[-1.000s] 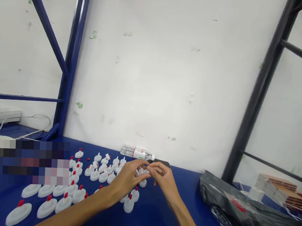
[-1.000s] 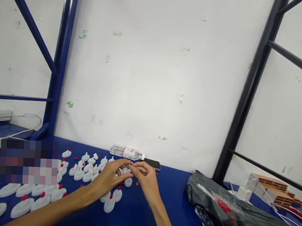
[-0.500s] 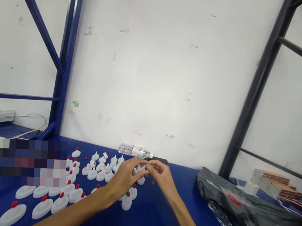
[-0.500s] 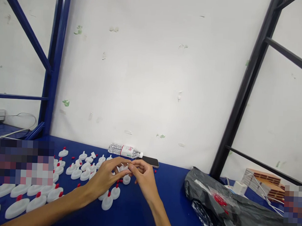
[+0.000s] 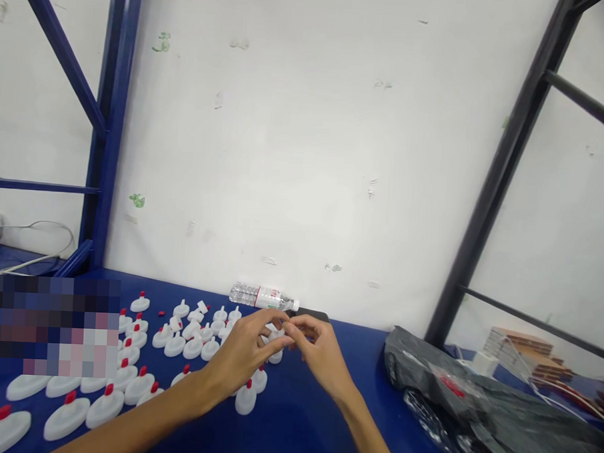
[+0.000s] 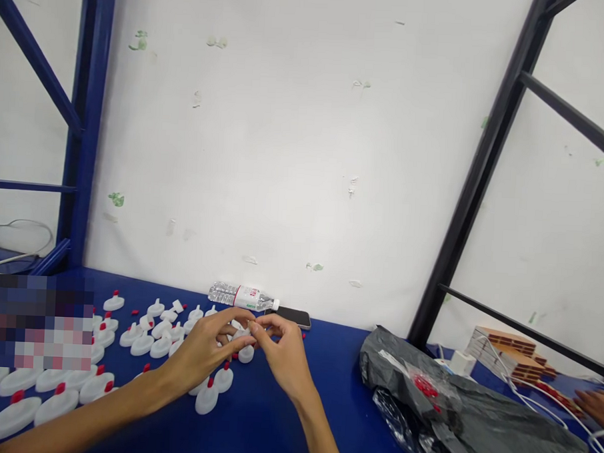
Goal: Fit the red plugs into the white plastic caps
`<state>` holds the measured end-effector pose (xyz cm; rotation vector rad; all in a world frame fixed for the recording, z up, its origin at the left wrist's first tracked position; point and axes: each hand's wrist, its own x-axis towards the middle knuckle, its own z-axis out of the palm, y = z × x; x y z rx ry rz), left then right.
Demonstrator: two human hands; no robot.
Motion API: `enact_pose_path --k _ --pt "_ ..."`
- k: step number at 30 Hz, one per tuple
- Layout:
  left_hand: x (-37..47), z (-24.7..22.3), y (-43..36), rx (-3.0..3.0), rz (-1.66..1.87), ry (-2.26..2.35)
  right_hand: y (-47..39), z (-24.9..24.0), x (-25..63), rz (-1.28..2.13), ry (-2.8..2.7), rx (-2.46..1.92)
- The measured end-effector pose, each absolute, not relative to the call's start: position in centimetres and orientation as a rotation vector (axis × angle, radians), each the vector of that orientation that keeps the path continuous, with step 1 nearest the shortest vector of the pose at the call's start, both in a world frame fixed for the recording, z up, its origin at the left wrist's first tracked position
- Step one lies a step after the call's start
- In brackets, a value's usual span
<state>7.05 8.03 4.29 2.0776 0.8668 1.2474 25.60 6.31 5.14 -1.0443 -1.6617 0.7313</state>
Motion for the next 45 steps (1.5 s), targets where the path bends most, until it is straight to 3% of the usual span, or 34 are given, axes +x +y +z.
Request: enact_pose_path --k 18,45 --pt "6.5 4.2 8.3 2.375 1.123 1.117 6.3 5.4 28.5 0.595 -1.931 -1.268" --pt "6.6 3.6 9.1 2.399 1.079 1.147 6.0 4.9 29.2 0.986 -1.969 -1.243"
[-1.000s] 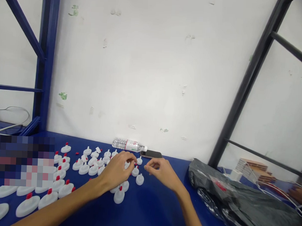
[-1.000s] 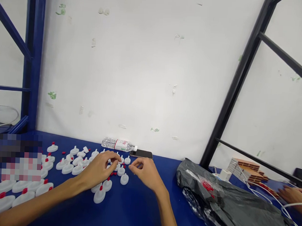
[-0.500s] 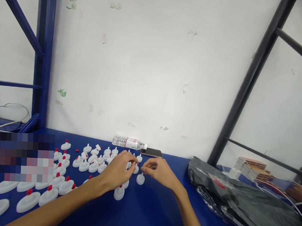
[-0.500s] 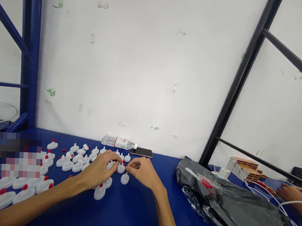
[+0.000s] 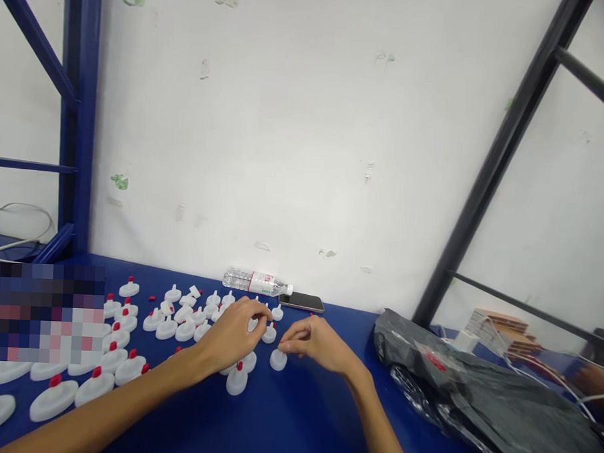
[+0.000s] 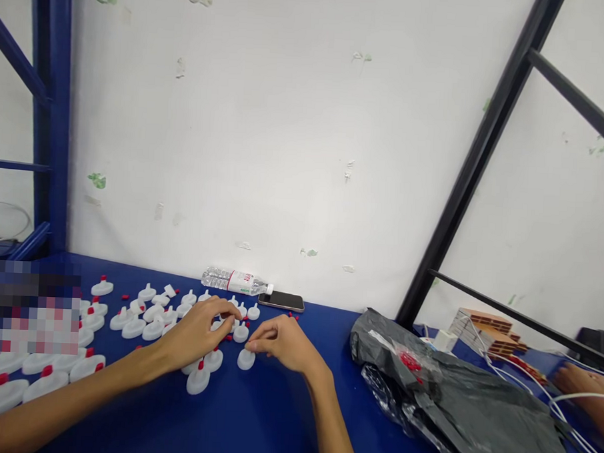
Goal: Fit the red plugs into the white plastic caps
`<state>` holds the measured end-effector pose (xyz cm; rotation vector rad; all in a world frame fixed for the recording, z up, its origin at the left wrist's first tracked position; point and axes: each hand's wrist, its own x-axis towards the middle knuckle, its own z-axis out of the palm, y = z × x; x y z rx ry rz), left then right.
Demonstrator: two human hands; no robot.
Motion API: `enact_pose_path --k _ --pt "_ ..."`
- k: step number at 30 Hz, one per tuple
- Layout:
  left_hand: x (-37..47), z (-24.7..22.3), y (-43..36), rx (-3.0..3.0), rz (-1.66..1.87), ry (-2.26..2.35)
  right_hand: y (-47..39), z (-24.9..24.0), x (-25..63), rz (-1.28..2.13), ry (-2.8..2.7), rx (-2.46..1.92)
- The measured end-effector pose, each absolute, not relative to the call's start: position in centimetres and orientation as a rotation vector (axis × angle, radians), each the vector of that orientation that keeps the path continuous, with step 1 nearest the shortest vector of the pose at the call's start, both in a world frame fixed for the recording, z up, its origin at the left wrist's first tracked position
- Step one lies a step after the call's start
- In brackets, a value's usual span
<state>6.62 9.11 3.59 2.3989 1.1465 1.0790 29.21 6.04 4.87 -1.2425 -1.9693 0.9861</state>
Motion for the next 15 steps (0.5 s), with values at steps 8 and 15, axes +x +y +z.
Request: enact_pose_path --k 8,15 --pt "6.74 3.86 9.00 2.394 1.082 1.150 6.68 3.88 28.30 0.995 -1.950 -1.179" --pt "6.63 3.79 9.13 2.398 1.104 1.145 6.42 4.12 28.46 1.037 -1.985 -1.195"
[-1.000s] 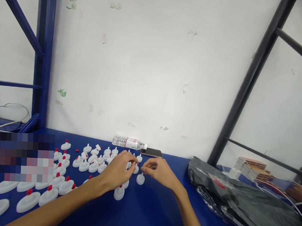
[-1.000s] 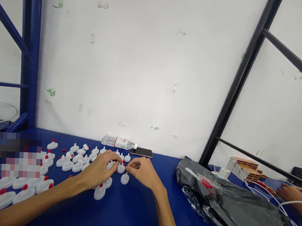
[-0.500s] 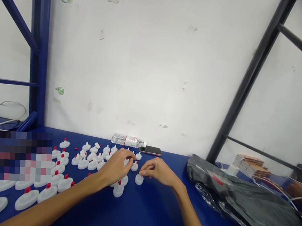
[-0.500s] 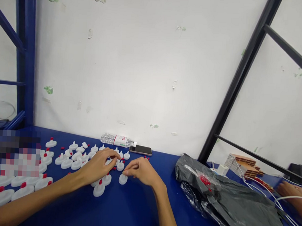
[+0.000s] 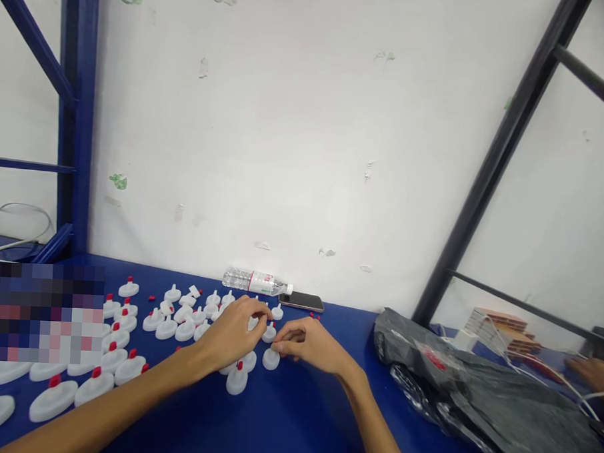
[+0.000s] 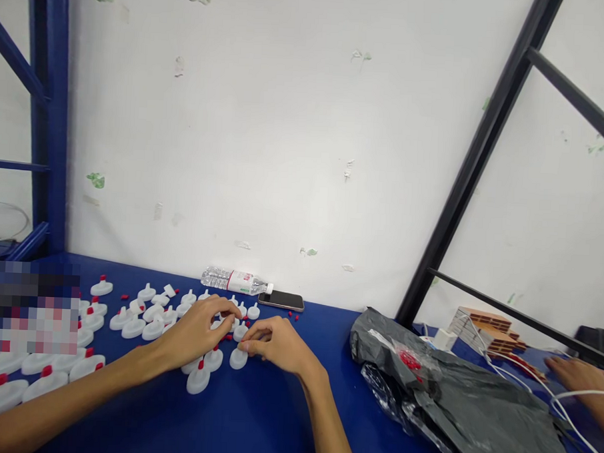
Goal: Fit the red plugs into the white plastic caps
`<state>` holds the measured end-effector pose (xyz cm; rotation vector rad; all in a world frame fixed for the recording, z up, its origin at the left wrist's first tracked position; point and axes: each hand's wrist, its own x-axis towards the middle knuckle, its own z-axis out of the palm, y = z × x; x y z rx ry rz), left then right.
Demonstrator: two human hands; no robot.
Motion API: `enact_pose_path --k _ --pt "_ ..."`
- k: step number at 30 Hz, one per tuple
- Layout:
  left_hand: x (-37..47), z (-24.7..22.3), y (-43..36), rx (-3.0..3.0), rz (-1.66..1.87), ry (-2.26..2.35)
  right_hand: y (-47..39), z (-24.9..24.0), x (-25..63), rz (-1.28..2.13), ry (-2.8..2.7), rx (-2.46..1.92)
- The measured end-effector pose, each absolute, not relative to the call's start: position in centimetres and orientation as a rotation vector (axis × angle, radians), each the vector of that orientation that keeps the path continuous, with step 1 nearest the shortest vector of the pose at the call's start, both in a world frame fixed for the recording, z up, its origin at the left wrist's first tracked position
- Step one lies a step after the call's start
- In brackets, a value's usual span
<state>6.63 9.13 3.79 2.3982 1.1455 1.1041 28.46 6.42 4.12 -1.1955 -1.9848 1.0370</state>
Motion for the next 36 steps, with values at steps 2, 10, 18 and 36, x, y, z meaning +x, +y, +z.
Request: enact_pose_path --k 2,10,18,36 --pt "6.6 3.8 9.1 2.400 1.104 1.145 6.2 4.3 28.6 1.067 -1.992 -1.206" --pt "6.5 4.0 9.0 2.415 1.103 1.149 6.0 4.4 28.2 1.072 -1.992 -1.216" --pt "6.8 4.2 9.7 2.476 1.009 1.151 6.6 4.1 28.2 1.107 -1.936 -1.263" --pt "8.1 5.0 11.5 2.151 1.027 1.086 8.0 3.8 33.2 0.273 -1.718 -1.913"
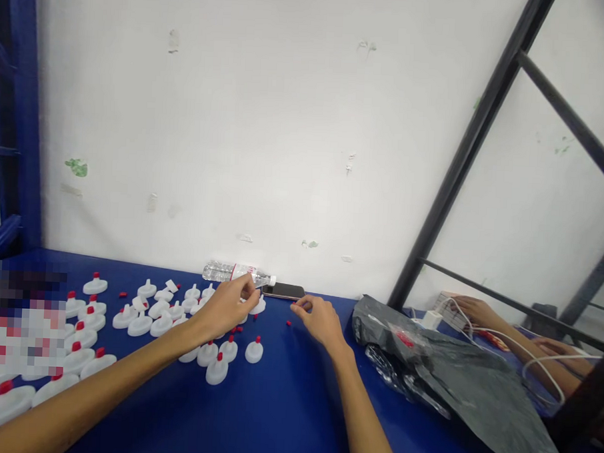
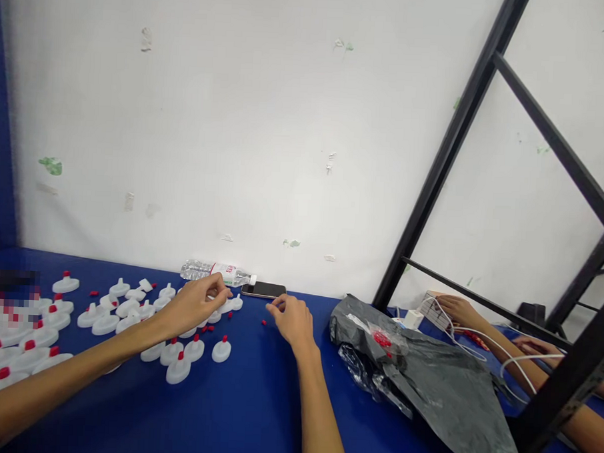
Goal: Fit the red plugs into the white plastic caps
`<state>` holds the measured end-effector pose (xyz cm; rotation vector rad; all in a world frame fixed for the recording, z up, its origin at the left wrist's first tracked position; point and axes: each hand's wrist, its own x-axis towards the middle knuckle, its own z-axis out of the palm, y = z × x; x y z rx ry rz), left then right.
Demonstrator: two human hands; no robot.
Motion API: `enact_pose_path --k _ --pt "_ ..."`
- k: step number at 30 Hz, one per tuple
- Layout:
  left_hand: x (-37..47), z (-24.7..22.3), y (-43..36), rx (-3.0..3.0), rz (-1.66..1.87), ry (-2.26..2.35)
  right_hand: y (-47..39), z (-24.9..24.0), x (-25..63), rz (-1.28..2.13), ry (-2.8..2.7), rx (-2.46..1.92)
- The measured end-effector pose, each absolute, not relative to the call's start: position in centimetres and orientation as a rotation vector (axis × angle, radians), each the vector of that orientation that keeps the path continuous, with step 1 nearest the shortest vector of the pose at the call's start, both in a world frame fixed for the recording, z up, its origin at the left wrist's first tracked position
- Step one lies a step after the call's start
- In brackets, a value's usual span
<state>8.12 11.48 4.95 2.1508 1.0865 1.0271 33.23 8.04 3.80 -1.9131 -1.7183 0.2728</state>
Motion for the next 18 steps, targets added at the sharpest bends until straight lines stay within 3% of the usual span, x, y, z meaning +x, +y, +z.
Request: enact_pose_path --k 8,18 --pt "7.3 5.3 11.8 1.664 0.955 1.015 8.9 2.0 32.3 0.353 -1.885 -1.924" --pt "6.4 4.9 12.5 1.602 0.709 1.034 8.8 3.2 30.8 0.446 -1.676 -1.398"
